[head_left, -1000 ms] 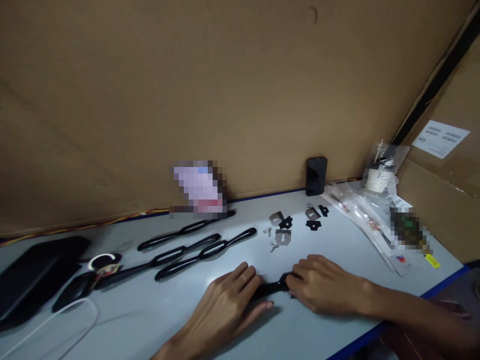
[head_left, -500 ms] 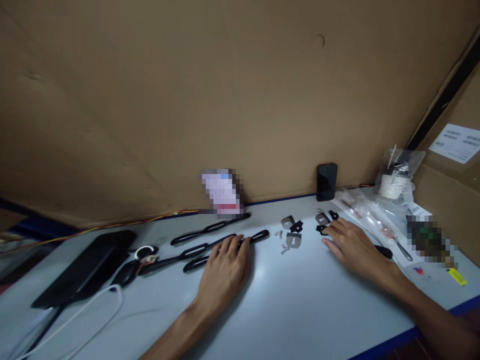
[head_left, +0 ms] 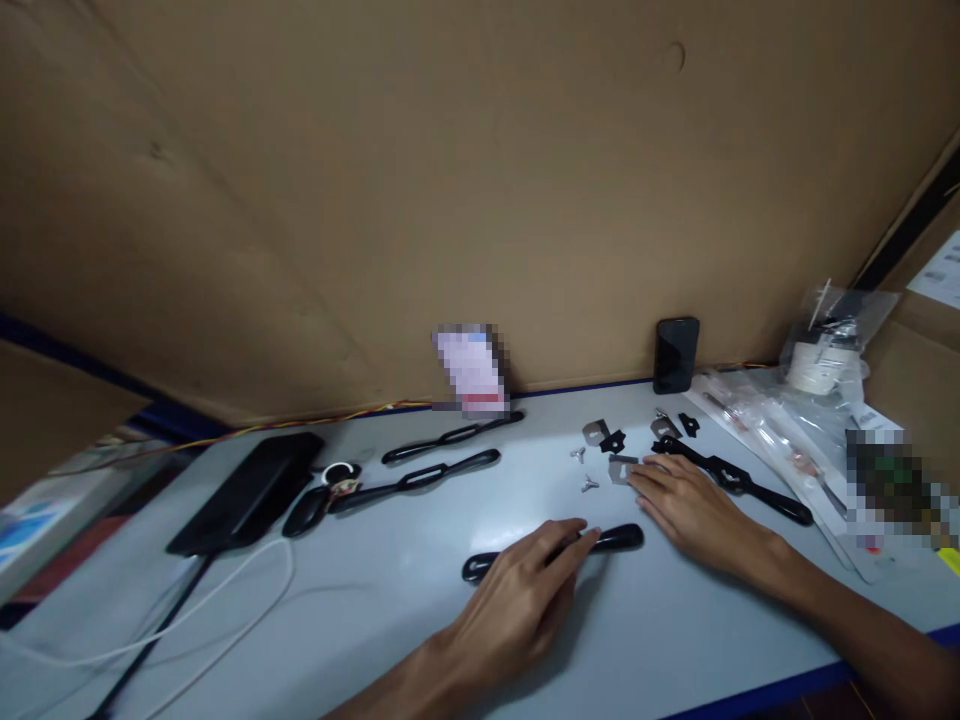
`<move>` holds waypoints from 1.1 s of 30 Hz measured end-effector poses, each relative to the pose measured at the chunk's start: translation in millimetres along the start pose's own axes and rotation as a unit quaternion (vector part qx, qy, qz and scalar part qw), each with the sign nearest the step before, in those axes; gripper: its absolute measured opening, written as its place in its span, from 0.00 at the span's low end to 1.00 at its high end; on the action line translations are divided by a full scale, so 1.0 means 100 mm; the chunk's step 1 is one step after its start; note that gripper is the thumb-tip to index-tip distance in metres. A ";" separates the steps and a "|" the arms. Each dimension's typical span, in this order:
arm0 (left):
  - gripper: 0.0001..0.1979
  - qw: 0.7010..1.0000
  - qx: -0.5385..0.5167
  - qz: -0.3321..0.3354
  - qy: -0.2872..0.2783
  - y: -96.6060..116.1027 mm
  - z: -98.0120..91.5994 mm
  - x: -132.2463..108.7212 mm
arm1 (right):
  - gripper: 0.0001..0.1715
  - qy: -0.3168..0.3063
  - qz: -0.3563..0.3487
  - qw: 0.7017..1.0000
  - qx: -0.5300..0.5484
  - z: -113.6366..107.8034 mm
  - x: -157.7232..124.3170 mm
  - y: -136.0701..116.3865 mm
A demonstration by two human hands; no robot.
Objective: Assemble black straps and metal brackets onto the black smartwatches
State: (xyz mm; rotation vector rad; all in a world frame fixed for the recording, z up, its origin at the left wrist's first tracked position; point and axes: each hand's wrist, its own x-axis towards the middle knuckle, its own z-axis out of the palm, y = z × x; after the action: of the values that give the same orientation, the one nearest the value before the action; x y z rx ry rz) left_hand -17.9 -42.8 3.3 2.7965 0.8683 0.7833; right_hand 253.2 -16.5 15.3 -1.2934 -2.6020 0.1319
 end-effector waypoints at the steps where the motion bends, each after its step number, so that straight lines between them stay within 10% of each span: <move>1: 0.23 1.000 -0.016 0.006 0.014 0.01 -0.01 0.01 | 0.18 0.000 0.009 1.000 -0.009 -0.03 0.00 0.01; 33: 0.04 0.994 -0.072 -0.073 -0.031 0.11 0.13 0.00 | 0.13 -0.064 0.153 0.983 0.079 -0.06 0.08 -0.04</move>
State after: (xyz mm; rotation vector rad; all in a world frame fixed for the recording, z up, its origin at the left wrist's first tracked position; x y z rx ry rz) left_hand -5.7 -50.7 -5.2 2.5830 0.9531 0.7039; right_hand 246.8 -12.3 23.3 -1.6635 -2.4131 0.4785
